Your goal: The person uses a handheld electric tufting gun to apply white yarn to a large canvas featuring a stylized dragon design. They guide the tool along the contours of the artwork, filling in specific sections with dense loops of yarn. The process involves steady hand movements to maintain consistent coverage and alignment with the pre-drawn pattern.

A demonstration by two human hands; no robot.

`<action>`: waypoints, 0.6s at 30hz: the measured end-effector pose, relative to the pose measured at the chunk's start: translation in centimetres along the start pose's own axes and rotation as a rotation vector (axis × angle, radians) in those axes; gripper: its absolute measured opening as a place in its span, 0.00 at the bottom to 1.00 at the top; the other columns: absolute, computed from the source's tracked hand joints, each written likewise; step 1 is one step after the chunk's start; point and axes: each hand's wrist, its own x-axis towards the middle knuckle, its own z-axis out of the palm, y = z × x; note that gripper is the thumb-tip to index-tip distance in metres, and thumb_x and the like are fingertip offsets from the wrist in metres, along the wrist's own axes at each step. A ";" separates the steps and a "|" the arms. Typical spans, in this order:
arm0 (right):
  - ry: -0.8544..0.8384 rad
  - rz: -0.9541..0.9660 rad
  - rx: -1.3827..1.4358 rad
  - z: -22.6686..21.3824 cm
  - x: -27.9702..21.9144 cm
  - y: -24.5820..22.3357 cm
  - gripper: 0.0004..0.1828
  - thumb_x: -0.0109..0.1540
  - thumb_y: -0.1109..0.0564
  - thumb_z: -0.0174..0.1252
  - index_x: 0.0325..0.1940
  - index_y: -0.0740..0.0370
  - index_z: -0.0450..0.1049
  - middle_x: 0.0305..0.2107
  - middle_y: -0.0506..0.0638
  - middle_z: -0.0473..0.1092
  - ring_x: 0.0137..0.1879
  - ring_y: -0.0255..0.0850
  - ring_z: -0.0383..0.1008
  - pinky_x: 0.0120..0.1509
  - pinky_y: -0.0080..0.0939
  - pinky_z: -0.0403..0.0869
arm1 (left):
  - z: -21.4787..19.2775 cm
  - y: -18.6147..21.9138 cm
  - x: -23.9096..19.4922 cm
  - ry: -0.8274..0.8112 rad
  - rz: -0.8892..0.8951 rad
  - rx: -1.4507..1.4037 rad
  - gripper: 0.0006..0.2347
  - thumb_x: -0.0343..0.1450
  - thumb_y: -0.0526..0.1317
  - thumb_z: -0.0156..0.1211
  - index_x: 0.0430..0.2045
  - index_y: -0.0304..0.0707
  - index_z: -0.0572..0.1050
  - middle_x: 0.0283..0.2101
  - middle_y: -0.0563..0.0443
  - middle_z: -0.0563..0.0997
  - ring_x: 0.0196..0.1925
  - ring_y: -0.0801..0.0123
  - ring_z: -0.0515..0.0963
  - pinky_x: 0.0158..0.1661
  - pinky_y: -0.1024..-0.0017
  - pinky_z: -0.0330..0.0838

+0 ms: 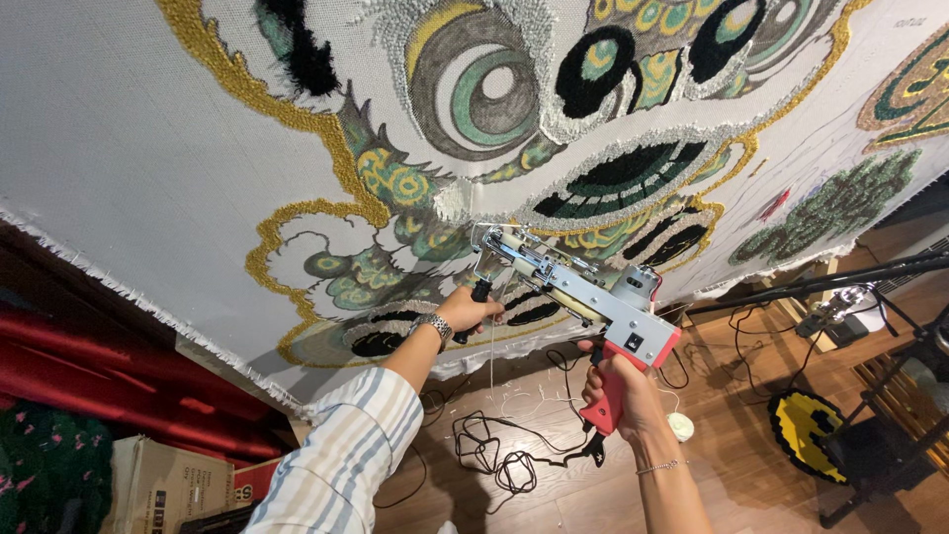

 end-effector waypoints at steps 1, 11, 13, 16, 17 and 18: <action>-0.002 0.006 0.010 0.1 0.0 0.1 0.23 0.56 0.59 0.50 0.51 0.74 0.73 0.19 0.52 0.62 0.22 0.40 0.60 0.28 0.42 0.66 | -0.1 0.0 0.0 -0.014 0.014 -0.007 0.10 0.66 0.42 0.69 0.25 0.34 0.75 0.27 0.50 0.85 0.17 0.74 0.77 0.20 0.74 0.71; 0.013 0.020 0.039 1.2 1.1 0.5 0.22 0.58 0.57 0.51 0.52 0.73 0.72 0.20 0.51 0.62 0.23 0.40 0.61 0.29 0.42 0.66 | -1.1 -0.2 1.1 -0.006 0.005 -0.067 0.10 0.67 0.43 0.70 0.27 0.36 0.77 0.33 0.50 0.87 0.27 0.80 0.83 0.23 0.77 0.75; 0.020 0.028 0.057 1.5 1.3 0.6 0.22 0.59 0.56 0.50 0.52 0.72 0.72 0.20 0.51 0.62 0.23 0.40 0.61 0.29 0.42 0.66 | -1.5 0.0 1.3 -0.003 -0.017 -0.048 0.09 0.67 0.44 0.69 0.28 0.38 0.79 0.33 0.51 0.87 0.24 0.78 0.80 0.22 0.77 0.73; 0.031 0.052 0.071 2.2 1.6 0.9 0.23 0.59 0.54 0.50 0.54 0.70 0.72 0.20 0.50 0.62 0.23 0.39 0.62 0.29 0.42 0.66 | -2.2 0.2 1.3 0.008 -0.002 -0.088 0.10 0.67 0.43 0.70 0.30 0.38 0.76 0.33 0.52 0.86 0.25 0.81 0.81 0.22 0.77 0.73; 0.031 0.051 0.060 2.5 1.7 1.0 0.23 0.59 0.55 0.50 0.54 0.70 0.73 0.20 0.50 0.62 0.23 0.39 0.62 0.29 0.42 0.67 | -2.4 0.3 1.3 0.011 0.011 -0.113 0.11 0.67 0.43 0.71 0.30 0.37 0.74 0.33 0.52 0.86 0.26 0.83 0.82 0.22 0.77 0.73; 0.032 0.050 0.048 2.8 1.8 1.0 0.23 0.58 0.55 0.50 0.54 0.70 0.73 0.20 0.50 0.62 0.23 0.38 0.62 0.29 0.42 0.67 | -2.7 0.4 1.4 0.018 -0.010 -0.109 0.11 0.67 0.43 0.71 0.30 0.38 0.75 0.33 0.52 0.86 0.24 0.81 0.79 0.21 0.77 0.72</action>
